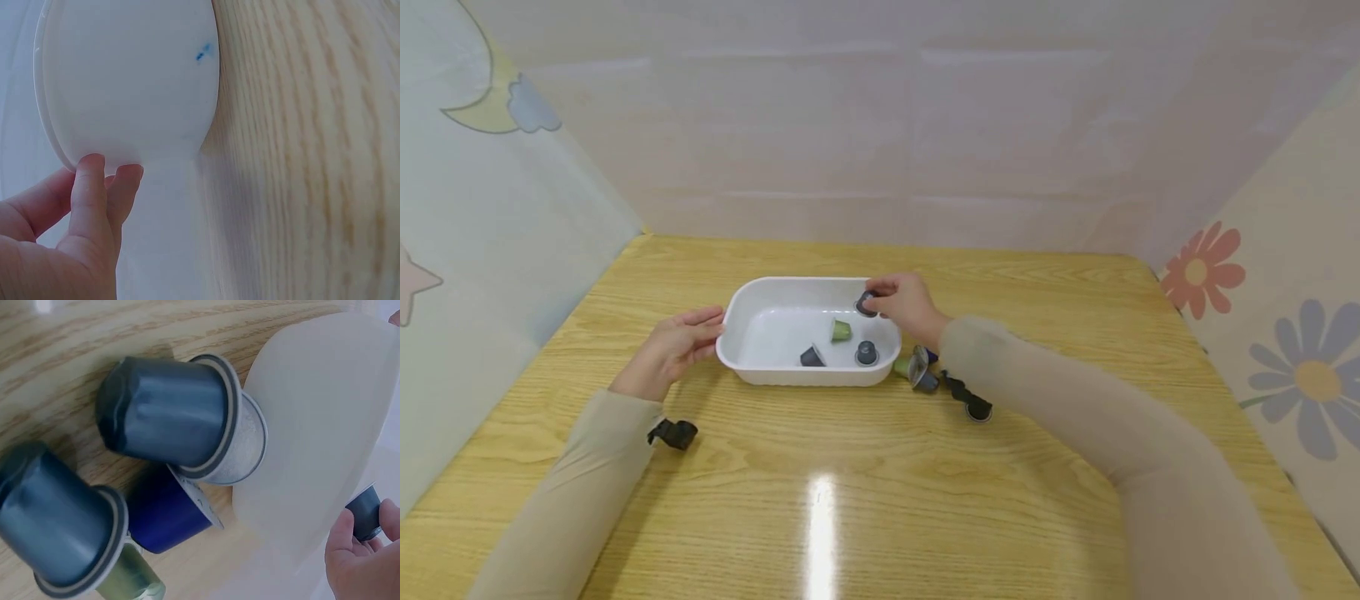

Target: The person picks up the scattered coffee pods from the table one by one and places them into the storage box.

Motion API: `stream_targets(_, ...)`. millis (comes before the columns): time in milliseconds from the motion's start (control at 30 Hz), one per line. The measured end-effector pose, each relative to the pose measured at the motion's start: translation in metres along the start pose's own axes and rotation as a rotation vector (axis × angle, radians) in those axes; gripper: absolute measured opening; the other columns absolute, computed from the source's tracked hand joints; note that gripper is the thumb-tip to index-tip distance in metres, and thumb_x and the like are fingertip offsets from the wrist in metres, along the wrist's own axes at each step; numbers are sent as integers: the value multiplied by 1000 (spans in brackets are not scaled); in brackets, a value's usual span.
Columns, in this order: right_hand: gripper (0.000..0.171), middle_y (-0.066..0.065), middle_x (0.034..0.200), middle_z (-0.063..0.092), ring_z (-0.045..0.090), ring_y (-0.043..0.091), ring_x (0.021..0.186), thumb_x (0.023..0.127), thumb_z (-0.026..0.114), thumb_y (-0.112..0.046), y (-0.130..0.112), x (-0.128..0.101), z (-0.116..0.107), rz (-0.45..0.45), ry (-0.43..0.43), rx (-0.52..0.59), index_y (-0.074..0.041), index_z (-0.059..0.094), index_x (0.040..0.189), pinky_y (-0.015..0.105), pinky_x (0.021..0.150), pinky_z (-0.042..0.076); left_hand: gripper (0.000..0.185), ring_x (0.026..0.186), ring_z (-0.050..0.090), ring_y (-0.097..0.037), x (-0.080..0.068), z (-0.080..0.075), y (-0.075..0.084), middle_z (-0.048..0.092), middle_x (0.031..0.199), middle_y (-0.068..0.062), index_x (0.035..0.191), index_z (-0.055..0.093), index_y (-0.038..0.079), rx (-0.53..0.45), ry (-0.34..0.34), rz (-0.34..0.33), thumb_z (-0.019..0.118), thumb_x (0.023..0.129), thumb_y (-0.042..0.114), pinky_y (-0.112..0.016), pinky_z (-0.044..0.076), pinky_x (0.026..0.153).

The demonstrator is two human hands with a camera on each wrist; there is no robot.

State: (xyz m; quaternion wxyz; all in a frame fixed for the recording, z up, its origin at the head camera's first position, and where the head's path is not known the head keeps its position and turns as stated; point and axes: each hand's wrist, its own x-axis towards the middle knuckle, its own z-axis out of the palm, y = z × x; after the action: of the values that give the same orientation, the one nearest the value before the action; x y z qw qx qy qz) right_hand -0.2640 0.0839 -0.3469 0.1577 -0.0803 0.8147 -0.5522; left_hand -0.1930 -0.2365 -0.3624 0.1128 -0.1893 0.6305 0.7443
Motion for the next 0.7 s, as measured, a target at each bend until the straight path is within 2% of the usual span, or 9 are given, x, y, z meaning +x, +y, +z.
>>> stream_targets(333, 42, 23, 136, 52, 54, 34, 121, 95, 60, 1, 2, 1, 2, -28, 8, 33, 9, 50, 135, 42, 99, 47, 54, 73, 66, -3, 3, 0, 1, 67, 85, 9, 147, 38, 0, -9, 27, -8, 56, 96, -4, -15, 54, 64)
stream_targets(467, 42, 23, 137, 52, 54, 34, 121, 96, 59, -1, 4, -6, -4, -35, 16, 46, 7, 49, 137, 43, 99, 47, 54, 73, 66, -3, 3, 0, 2, 68, 84, 10, 147, 38, 0, -15, 30, -3, 56, 96, -4, -15, 54, 63)
stream_targets(567, 42, 22, 138, 51, 53, 34, 122, 97, 58, -3, 5, -13, -12, -35, 19, 43, 6, 49, 137, 42, 99, 47, 54, 75, 66, -3, 2, 0, 2, 68, 93, 7, 148, 38, 1, -3, 24, -3, 56, 97, -2, -15, 54, 64)
stream_targets(633, 42, 22, 137, 51, 53, 34, 123, 97, 58, -3, 7, -18, -17, -34, 19, 41, 6, 49, 137, 42, 99, 47, 55, 76, 65, -2, 1, -1, 1, 67, 108, 2, 149, 37, 2, 7, 22, -6, 56, 97, -1, -14, 53, 65)
stream_targets(700, 42, 22, 137, 51, 52, 34, 123, 97, 59, -3, 9, -23, -23, -36, 17, 38, 7, 49, 137, 43, 100, 46, 55, 77, 65, -2, 1, -1, 0, 61, 127, -5, 149, 37, 3, 19, 19, -7, 55, 98, 0, -14, 53, 65)
